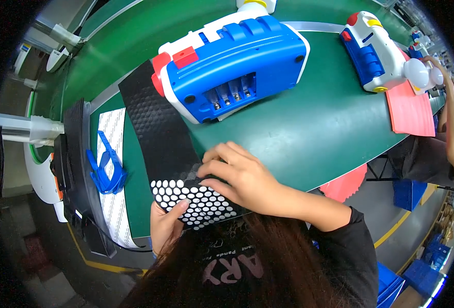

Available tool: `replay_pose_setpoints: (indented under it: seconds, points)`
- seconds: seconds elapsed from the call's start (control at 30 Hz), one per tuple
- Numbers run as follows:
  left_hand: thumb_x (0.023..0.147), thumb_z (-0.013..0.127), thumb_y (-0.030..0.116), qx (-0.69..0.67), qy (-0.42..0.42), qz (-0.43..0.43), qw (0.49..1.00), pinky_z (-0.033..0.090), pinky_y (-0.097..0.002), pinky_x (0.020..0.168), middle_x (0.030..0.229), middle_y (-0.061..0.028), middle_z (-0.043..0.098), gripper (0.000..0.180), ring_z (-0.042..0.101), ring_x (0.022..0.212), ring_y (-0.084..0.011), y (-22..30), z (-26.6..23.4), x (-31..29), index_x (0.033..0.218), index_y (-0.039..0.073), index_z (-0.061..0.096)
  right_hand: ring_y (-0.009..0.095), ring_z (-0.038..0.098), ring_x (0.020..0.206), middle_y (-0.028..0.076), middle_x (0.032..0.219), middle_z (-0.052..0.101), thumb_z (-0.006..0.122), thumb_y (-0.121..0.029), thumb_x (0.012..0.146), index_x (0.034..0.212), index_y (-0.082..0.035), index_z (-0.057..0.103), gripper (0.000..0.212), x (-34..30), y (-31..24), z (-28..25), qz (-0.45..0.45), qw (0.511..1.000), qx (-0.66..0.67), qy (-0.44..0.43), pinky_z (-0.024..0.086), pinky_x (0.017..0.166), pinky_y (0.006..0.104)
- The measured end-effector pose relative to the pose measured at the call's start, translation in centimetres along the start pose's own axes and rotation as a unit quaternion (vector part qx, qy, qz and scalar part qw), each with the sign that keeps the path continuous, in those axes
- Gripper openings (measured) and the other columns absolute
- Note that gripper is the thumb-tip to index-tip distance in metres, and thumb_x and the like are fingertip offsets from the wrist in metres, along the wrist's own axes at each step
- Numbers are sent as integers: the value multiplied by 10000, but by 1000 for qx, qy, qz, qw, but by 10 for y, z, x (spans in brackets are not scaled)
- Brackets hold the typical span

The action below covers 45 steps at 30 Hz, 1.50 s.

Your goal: The person applies small circular stickers to the side of a plastic toy assembly by hand.

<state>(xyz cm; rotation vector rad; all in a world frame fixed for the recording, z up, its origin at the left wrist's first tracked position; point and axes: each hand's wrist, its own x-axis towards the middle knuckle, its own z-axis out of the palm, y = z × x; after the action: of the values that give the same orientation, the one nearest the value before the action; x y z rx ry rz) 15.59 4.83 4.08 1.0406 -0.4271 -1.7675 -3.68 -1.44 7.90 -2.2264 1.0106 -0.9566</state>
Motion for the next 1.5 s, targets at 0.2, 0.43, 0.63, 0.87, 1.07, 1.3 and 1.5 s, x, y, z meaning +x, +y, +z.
replay_pose_setpoints:
  seconds: [0.2, 0.43, 0.63, 0.87, 1.07, 1.3, 1.5]
  points:
    - [774, 623, -46, 49, -4, 73, 996, 491, -235, 697, 887, -85, 649, 163, 607, 774, -112, -6, 5, -1, 937, -43, 619, 230, 555, 923, 92, 976, 564, 567, -78, 667, 908, -8, 626, 258, 13, -5, -6, -169, 977, -65, -111, 447, 768, 320]
    - [776, 653, 13, 204, 12, 95, 974, 465, -207, 608, 780, -40, 652, 78, 575, 670, -64, 0, -1, 1, 839, -33, 641, 232, 555, 920, 108, 982, 566, 572, -74, 656, 886, 26, 594, 252, 8, -5, 3, -180, 962, -136, -156, 456, 752, 314]
    - [883, 532, 271, 594, 237, 103, 762, 417, -311, 507, 592, -131, 596, 345, 570, 535, -172, 36, 3, -10, 748, -36, 612, 304, 561, 996, 177, 1080, 563, 752, -86, 635, 730, -43, 629, 161, -12, 13, -49, -87, 990, -80, 83, 458, 795, 371]
    - [738, 671, 81, 598, 144, 368, 697, 337, -369, 956, 1240, -186, 455, 590, 455, 1123, -302, 65, 55, 10, 1250, -22, 397, 305, 488, 1120, 180, 1192, 457, 630, 46, 727, 823, 8, 586, 113, -13, 83, -111, -3, 970, -41, 240, 412, 945, 401]
    - [584, 803, 176, 572, 7, 504, 647, 200, -427, 1070, 1439, -193, 202, 975, 190, 1331, -366, 72, 114, 79, 1374, 21, 253, 276, 514, 1098, 159, 1192, 429, 593, 100, 748, 862, 31, 583, 134, -11, 109, -120, -10, 984, -54, 171, 487, 892, 386]
    - [591, 770, 44, 649, 4, 504, 570, 294, -440, 1017, 1326, -172, 365, 876, 300, 1260, -391, 69, 122, 92, 1351, 103, 339, 297, 523, 1080, 158, 1158, 449, 638, 106, 691, 840, 10, 615, 179, -5, 111, -116, -45, 980, -35, 189, 498, 885, 393]
    - [558, 800, 75, 616, 11, 487, 619, 312, -412, 1007, 1296, -205, 377, 828, 349, 1228, -364, 77, 124, 101, 1268, 54, 376, 286, 553, 1043, 159, 1141, 465, 659, 103, 669, 798, 5, 627, 165, -2, 118, -115, -62, 978, -37, 197, 500, 888, 384]
